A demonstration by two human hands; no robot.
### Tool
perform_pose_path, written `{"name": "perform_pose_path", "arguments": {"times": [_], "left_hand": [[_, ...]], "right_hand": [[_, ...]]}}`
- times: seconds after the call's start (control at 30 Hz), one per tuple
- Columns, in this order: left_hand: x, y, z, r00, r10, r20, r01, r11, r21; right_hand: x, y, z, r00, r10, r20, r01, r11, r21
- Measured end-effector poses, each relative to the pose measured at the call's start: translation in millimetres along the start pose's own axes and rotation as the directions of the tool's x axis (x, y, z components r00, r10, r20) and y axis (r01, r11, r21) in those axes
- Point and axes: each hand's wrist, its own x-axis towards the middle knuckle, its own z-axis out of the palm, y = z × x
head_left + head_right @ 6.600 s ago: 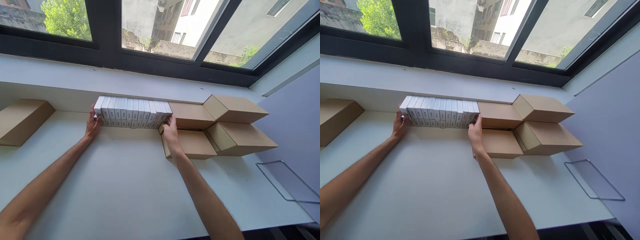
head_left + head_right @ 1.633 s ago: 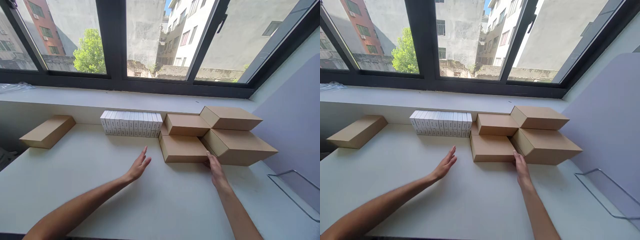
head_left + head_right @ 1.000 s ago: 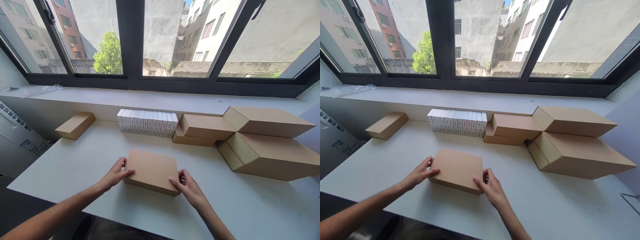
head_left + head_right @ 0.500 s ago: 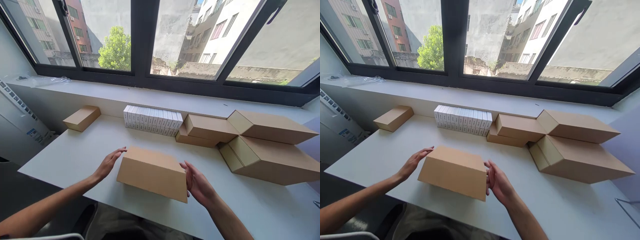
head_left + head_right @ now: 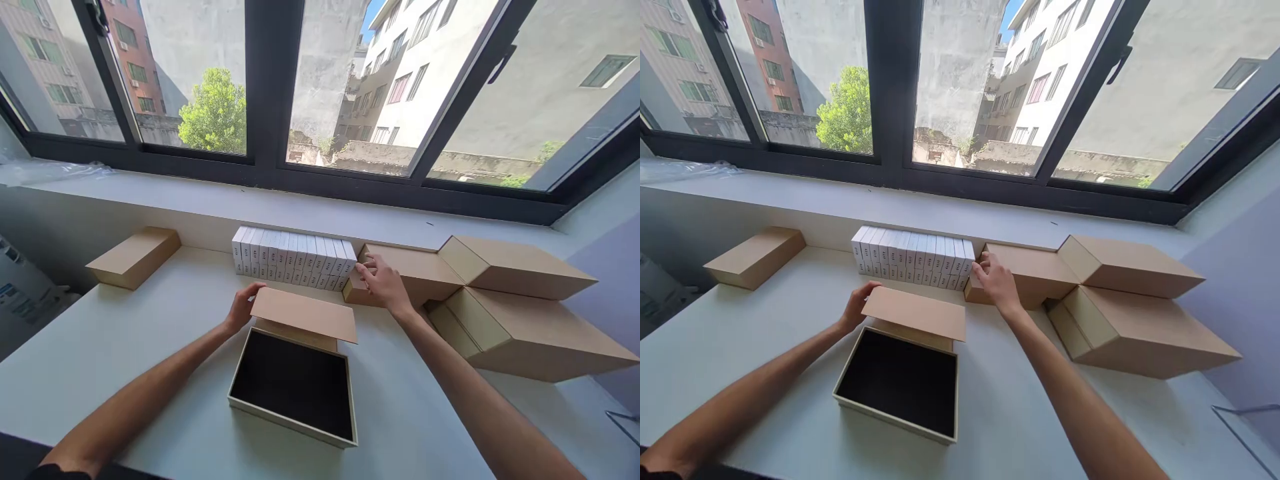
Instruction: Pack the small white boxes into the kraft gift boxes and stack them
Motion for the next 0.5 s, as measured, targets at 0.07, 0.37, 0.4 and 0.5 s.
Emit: {"name": "perform_pose_path", "arguments": {"times": [0.07, 0.37, 0.4, 0.5], "left_hand": [[3, -5, 7.0, 0.999, -0.037, -0.01, 0.037, 0.999, -0.04], [-12, -18, 12.9, 0.996, -0.09, 0.025, 0.092, 0.993, -0.073], [-12, -19, 13.4, 0.996, -0.091, 0.028, 0.092, 0.993, -0.07], [-11, -24, 14.4, 0.996, -0.084, 0.029, 0.086, 0.994, -0.071]], "right_hand": [[19, 2, 14, 1.0, -0.02, -0.022, 0.018, 0.997, -0.08], [20, 1, 27, 0.985, -0.078, -0.152, 0.045, 0.976, -0.213], [18, -2, 18, 0.979, -0.079, -0.188, 0.04, 0.978, -0.203], [0, -14, -17, 0.959, -0.07, -0.273, 0.044, 0.994, -0.102]]}}
